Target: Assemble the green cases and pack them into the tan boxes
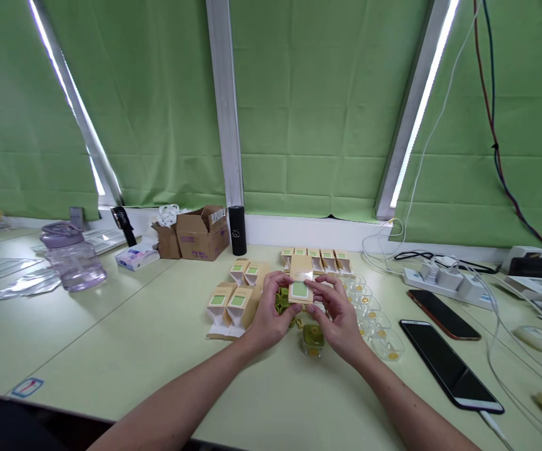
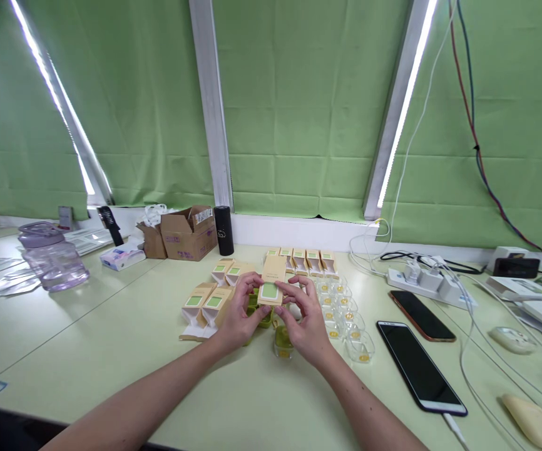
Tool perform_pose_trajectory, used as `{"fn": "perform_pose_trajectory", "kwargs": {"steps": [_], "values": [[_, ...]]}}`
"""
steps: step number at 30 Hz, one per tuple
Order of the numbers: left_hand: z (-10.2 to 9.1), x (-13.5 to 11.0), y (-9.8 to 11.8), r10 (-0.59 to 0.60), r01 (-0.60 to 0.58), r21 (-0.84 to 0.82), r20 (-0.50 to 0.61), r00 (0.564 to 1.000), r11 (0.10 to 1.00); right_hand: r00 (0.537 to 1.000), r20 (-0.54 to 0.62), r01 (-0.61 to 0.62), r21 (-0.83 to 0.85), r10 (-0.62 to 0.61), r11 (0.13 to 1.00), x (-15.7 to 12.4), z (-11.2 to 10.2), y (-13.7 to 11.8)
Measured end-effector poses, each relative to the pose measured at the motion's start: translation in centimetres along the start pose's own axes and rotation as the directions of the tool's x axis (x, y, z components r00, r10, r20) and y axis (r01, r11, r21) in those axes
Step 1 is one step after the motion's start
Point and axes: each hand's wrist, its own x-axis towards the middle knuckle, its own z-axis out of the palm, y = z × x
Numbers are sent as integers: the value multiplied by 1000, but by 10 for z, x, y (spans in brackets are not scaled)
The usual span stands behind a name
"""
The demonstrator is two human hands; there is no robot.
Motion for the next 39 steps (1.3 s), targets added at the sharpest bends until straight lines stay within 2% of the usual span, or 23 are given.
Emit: {"fn": "perform_pose_trajectory", "kwargs": {"steps": [39], "values": [[1,0,-5,7,-5,62,-30,1000,998,999,-4,-49,-15,48,999,0,0,0]]}}
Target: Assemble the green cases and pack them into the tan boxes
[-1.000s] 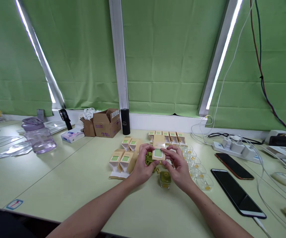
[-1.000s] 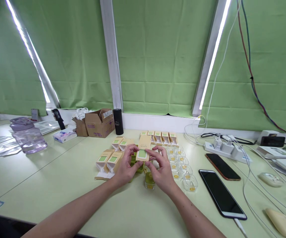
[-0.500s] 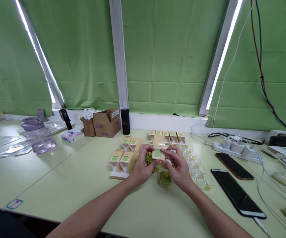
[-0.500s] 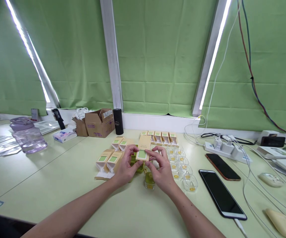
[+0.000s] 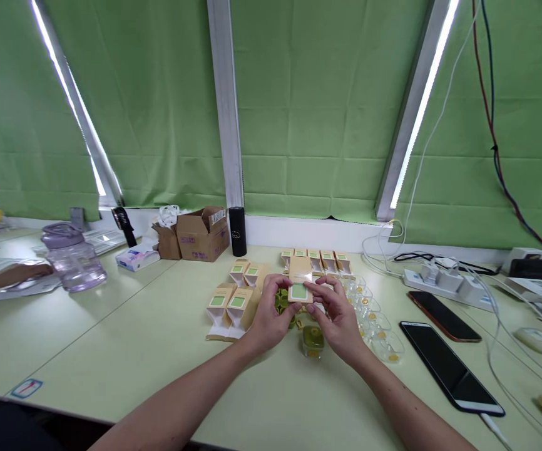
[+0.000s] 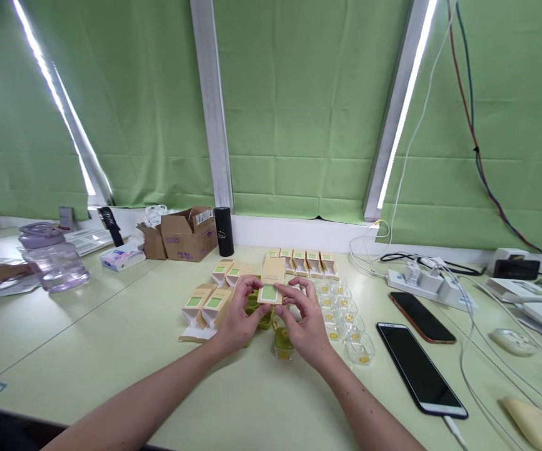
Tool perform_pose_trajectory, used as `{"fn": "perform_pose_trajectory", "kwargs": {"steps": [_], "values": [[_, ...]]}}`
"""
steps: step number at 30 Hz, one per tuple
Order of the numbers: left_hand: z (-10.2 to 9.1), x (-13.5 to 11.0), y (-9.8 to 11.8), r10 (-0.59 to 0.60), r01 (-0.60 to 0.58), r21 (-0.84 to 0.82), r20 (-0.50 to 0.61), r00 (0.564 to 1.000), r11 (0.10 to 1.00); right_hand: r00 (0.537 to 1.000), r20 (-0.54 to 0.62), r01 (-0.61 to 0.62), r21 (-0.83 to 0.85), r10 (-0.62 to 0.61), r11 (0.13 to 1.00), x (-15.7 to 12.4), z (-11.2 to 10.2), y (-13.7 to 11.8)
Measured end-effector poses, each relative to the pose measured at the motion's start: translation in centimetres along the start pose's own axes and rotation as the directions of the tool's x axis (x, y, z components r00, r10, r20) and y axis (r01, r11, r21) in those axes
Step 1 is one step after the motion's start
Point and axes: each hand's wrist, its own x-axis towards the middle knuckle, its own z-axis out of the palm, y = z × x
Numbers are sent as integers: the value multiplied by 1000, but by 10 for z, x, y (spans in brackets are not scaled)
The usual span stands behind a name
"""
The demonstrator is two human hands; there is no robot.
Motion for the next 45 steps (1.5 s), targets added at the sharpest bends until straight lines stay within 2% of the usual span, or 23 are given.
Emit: {"fn": "perform_pose_trajectory", "kwargs": {"steps": [3,8,14,20,26,30,33,35,37,39,42,45], "values": [[0,1,4,20,-19,39,-17,1000,999,1000,4,-4,-26,5,1000,0,0,-1],[-2,2,14,84,-80,197,-12,996,977,1000,-2,25,-104,-26,994,0,0,-2],[-4,1,7,107,-106,250,11,994,963,998,53,51,-161,-43,986,-4,1,-3],[-4,2,0,11,-9,190,-10,1000,982,982,77,180,-145,-170,973,-2,1,-14],[-2,1,-3,-121,122,13,-66,990,992,978,107,196,-162,-181,967,-6,2,-17],[-4,6,-3,-189,185,-47,-100,977,982,970,124,231,-182,-210,956,-4,0,-20],[-8,12,-1,-271,260,-109,-99,957,959,970,83,241,-231,-228,943,3,-6,-26],[-11,16,1,-317,304,-149,-73,946,941,981,58,192,-358,-184,914,7,-12,-31],[-14,20,5,-341,329,-185,-41,939,926,986,144,154,-555,-88,817,8,-18,-35],[-16,24,9,-343,334,-199,-9,939,921,970,242,172,-682,-3,711,4,-22,-36],[-19,31,15,-320,324,-182,47,946,929,916,399,286,-722,41,630,-8,-25,-34],[-23,34,19,-316,332,-153,122,941,931,902,424,294,-742,82,603,-17,-31,-29]]}}
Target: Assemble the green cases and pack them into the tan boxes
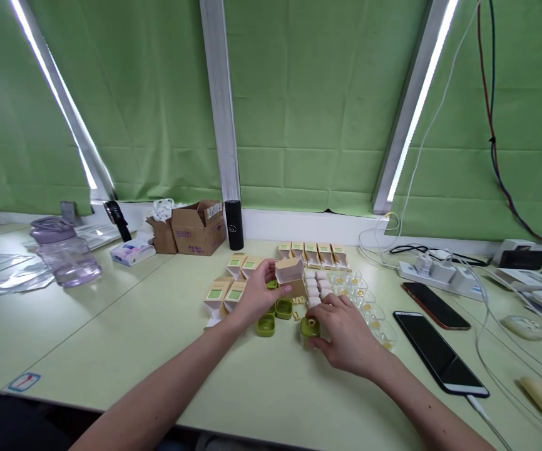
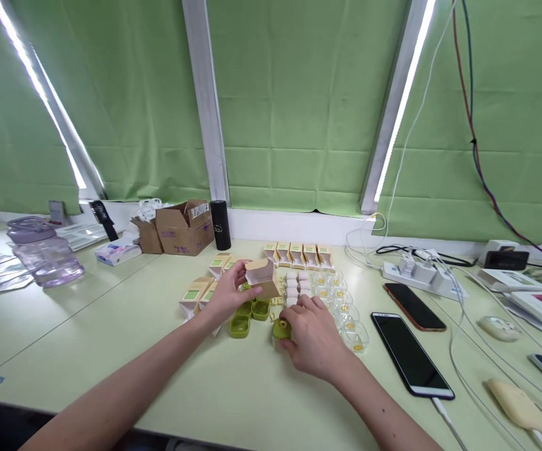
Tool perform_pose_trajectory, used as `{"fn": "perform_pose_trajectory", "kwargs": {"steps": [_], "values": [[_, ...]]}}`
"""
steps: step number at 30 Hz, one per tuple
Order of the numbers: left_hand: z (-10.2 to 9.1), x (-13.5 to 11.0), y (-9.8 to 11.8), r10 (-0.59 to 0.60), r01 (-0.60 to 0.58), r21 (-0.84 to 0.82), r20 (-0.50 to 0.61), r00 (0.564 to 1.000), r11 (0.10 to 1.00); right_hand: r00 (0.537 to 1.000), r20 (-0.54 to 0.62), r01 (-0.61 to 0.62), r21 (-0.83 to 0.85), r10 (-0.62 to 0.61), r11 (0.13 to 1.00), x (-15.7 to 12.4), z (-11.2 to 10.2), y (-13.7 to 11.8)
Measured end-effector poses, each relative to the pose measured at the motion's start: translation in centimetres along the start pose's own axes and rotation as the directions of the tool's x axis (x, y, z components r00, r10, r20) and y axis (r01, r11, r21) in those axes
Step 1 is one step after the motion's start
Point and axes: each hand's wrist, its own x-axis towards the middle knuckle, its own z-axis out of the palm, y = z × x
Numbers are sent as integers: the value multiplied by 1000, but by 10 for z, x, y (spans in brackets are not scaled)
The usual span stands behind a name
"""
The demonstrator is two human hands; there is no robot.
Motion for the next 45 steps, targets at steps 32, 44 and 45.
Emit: {"fn": "perform_pose_trajectory", "kwargs": {"steps": [32,44,45], "values": [[-15,-49,11,58,-217,459,335,941,862,970,165,-173,-50,179,984,-3,-18,4],[-20,-50,2,277,-412,365,368,888,835,966,172,-192,-28,194,981,-6,-16,6],[-18,-49,-2,287,-412,372,347,893,832,966,174,-187,-33,190,982,-6,-16,6]]}}
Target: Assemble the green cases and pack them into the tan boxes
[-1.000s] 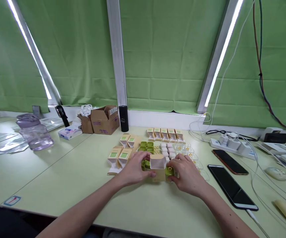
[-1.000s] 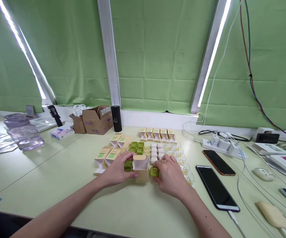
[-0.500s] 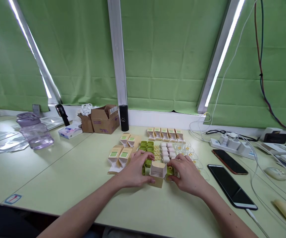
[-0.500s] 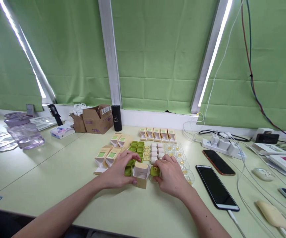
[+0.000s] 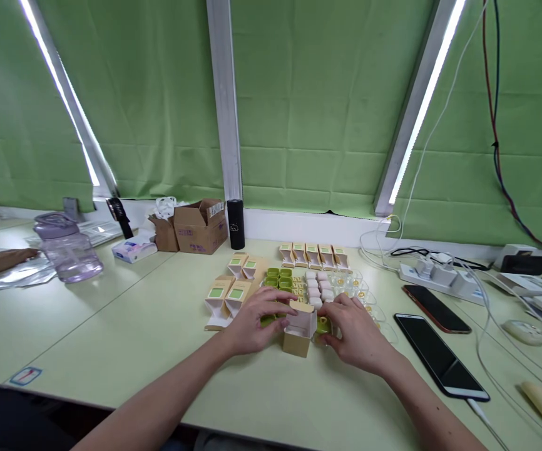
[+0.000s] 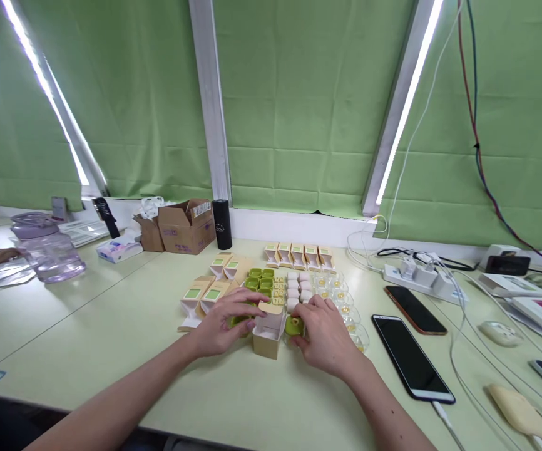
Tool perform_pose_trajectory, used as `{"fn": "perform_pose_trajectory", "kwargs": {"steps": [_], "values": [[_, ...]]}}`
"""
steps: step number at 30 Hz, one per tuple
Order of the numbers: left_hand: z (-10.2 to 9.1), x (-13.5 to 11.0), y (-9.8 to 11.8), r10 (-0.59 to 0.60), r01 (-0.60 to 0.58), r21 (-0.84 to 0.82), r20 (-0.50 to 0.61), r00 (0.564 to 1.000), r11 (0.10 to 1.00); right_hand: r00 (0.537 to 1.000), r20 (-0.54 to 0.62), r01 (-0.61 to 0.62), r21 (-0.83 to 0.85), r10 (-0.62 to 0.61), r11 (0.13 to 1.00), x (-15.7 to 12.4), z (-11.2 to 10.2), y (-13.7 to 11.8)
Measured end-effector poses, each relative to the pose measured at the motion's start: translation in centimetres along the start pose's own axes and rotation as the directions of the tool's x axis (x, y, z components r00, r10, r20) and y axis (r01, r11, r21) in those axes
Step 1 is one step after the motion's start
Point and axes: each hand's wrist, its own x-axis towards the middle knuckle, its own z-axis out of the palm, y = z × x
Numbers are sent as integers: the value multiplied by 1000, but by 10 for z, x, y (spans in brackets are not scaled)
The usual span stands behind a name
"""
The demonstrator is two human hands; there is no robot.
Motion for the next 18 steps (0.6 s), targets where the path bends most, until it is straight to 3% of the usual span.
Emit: {"fn": "perform_pose_trajectory", "kwargs": {"steps": [5,10,18], "values": [[12,1,-10,-145,141,-40,-132,981,989,1000,21,5,-15,-5,1000,1,-2,-1],[11,2,-8,-304,286,-196,-69,950,938,1000,9,-1,-5,1,1000,1,-1,-2],[6,2,-8,-326,313,-281,-3,945,907,992,-116,-39,86,49,996,2,-6,9]]}}
